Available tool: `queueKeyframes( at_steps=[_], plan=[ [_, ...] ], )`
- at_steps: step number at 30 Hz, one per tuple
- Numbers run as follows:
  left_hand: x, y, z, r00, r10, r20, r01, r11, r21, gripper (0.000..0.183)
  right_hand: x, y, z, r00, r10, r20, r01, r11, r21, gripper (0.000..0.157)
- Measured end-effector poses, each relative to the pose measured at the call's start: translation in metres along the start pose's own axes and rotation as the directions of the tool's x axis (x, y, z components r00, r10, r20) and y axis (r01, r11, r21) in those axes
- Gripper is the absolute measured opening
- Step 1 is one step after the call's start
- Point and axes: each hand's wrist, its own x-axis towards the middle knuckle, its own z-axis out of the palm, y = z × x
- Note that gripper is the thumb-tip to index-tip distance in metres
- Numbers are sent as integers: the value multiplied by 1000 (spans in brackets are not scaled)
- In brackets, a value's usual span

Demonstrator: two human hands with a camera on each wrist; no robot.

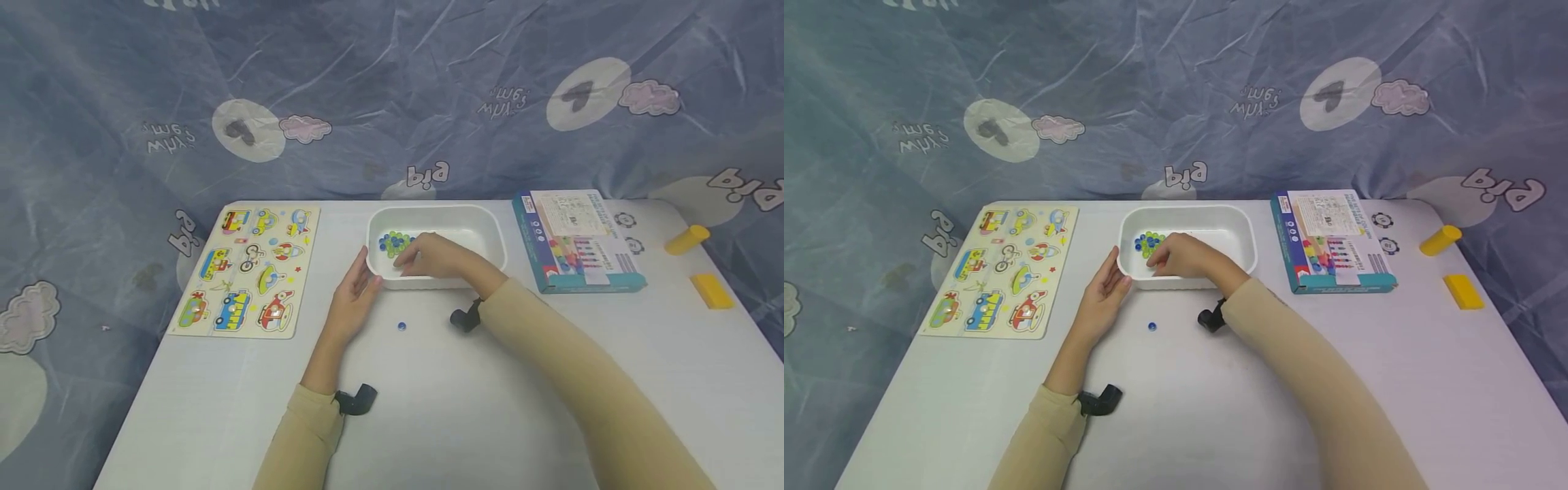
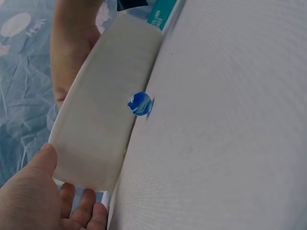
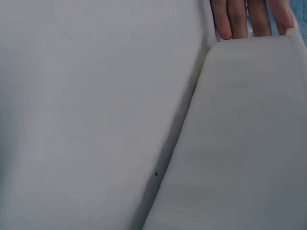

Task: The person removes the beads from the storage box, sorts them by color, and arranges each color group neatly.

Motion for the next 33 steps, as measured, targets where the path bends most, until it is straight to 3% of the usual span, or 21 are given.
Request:
queueKeyframes(
  at_steps=[8,17,23,33],
  plan=[
    [-1,2,1,1000,-11,0,11,1000,-11,61,13,-2,3,997,3,82,-4,1000,6,19],
    [-10,32,-6,999,-25,28,25,999,-22,67,23,-1,10,992,29,119,-34,999,42,11],
    [-11,34,-7,999,-19,36,20,1000,-23,68,25,-1,12,997,9,71,-8,1000,-7,11],
    [-10,29,-4,1000,-7,21,8,1000,-23,67,13,-1,7,991,-47,-123,38,997,-71,18]
  ],
)
